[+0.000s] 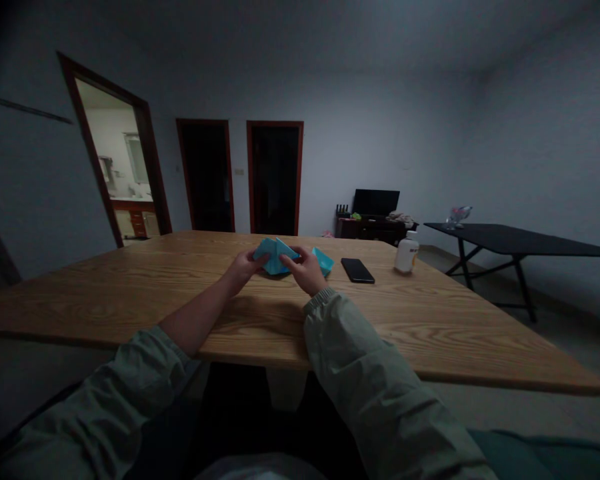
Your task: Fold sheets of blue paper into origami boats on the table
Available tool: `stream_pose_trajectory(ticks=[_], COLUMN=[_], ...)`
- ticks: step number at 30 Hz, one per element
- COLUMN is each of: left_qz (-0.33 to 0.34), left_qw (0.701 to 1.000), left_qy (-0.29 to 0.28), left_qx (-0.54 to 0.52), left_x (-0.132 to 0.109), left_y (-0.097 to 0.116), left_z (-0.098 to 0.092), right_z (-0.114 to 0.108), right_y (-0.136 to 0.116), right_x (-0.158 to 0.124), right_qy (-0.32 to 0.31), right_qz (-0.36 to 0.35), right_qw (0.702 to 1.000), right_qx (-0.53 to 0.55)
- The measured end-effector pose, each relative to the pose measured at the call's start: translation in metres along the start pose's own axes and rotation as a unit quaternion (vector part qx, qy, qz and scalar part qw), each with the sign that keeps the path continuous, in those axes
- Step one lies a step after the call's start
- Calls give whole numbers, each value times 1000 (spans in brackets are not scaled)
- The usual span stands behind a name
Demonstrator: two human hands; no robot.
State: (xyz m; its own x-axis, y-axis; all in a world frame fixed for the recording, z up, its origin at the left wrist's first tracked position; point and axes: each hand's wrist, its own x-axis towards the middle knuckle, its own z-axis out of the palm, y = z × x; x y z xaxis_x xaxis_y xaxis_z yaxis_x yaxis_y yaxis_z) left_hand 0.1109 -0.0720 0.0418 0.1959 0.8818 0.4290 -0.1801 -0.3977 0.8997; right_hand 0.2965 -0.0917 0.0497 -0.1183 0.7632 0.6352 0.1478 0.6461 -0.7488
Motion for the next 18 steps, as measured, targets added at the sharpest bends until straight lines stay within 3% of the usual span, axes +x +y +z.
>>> stream_pose_trajectory(ticks=[8, 12, 15, 18], left_qz=[12, 11, 15, 15], left_qw=[1000, 1000, 1000, 1000], left_qy=[10, 4, -13, -24], left_qx=[-4, -21, -19, -10], left_x=[-2, -3, -6, -7], left_y=[1, 0, 1, 0], left_z=[2, 3, 6, 8], right_z=[1, 5, 7, 7], right_y=[6, 8, 11, 13], right_x=[2, 2, 2, 3], right_qy=[18, -1, -44, -16], right_qz=[47, 80, 77, 63], right_qw=[998, 990, 987, 992], right_qx=[38, 116, 133, 110])
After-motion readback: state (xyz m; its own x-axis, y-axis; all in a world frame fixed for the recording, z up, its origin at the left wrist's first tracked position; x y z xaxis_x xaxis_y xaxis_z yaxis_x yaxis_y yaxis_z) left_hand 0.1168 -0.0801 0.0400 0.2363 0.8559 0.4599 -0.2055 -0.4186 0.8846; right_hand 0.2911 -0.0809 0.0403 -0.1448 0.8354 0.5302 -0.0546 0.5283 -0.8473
